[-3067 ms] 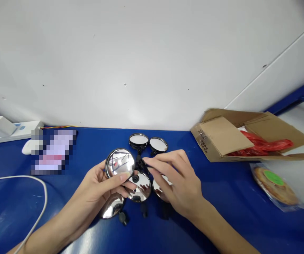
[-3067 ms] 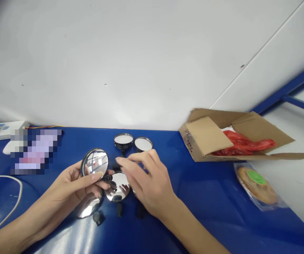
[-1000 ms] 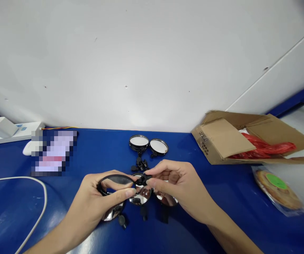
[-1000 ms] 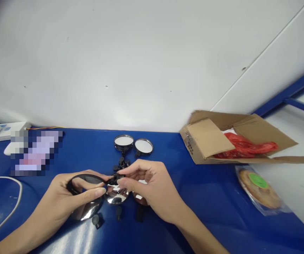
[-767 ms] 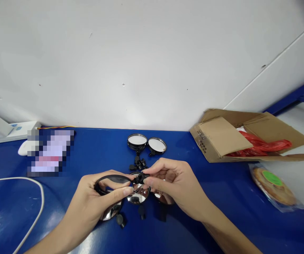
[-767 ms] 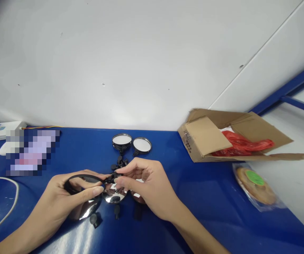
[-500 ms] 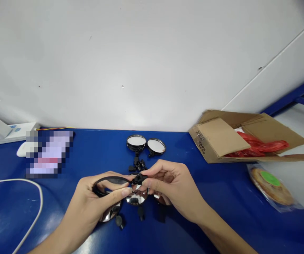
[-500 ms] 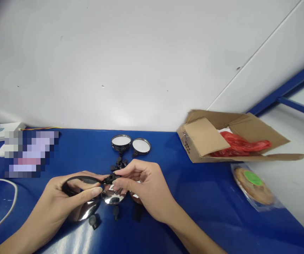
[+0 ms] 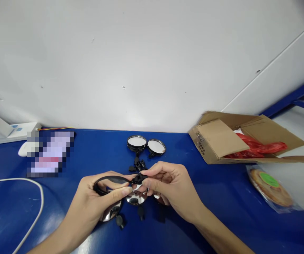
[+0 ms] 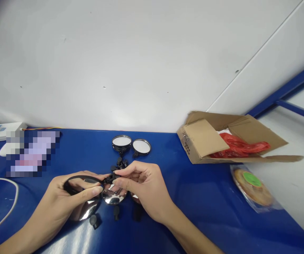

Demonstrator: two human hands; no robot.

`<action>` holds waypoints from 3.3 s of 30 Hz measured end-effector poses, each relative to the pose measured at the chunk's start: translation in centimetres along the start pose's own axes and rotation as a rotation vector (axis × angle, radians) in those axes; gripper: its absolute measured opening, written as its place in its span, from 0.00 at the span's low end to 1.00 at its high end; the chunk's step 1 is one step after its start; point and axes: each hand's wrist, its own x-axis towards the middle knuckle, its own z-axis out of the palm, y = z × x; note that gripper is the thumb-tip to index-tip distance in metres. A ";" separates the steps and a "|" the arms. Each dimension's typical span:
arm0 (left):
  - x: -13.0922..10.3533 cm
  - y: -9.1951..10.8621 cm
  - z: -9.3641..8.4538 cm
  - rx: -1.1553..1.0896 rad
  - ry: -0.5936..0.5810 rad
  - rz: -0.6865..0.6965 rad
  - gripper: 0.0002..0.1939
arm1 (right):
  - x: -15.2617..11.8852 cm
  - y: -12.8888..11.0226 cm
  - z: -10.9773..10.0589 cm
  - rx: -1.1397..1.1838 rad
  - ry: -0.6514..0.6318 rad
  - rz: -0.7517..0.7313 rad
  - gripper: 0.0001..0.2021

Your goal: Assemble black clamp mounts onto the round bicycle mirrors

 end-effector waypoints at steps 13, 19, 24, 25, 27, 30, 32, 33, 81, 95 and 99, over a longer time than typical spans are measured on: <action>-0.2 -0.1 -0.1 0.005 0.041 0.025 0.09 | -0.2 0.5 0.6 -0.069 0.073 -0.111 0.07; -0.7 0.3 0.1 -0.001 0.046 0.046 0.05 | -0.4 0.4 0.9 -0.108 0.083 -0.151 0.05; -0.9 0.0 0.3 -0.028 0.052 0.037 0.05 | -0.4 0.5 0.9 -0.138 0.091 -0.174 0.04; -0.9 -0.1 0.3 -0.027 0.054 0.037 0.05 | -0.4 0.5 0.9 -0.147 0.094 -0.181 0.05; -1.0 -0.1 0.3 -0.017 0.061 0.046 0.05 | -0.4 0.4 0.8 -0.169 0.101 -0.191 0.05; -1.1 0.0 0.2 0.011 0.068 0.066 0.04 | -0.4 0.4 0.5 -0.189 0.092 -0.186 0.06; -1.1 0.2 0.1 0.040 0.057 0.066 0.04 | -0.4 0.4 0.2 -0.186 0.070 -0.173 0.07; -1.1 0.3 0.0 0.056 0.045 0.056 0.05 | -0.3 0.4 0.0 -0.183 0.055 -0.167 0.07; -0.5 3.5 1.2 -0.234 -0.066 -0.383 0.18 | -0.7 -0.6 -1.3 -0.781 -0.203 -0.477 0.09; -0.1 2.1 0.0 -0.195 -0.151 -0.336 0.17 | -0.7 0.5 -1.3 -0.916 -0.180 -0.604 0.09; 0.0 1.5 -0.1 -0.222 -0.111 -0.333 0.24 | -0.6 0.5 -1.3 -0.941 -0.179 -0.616 0.08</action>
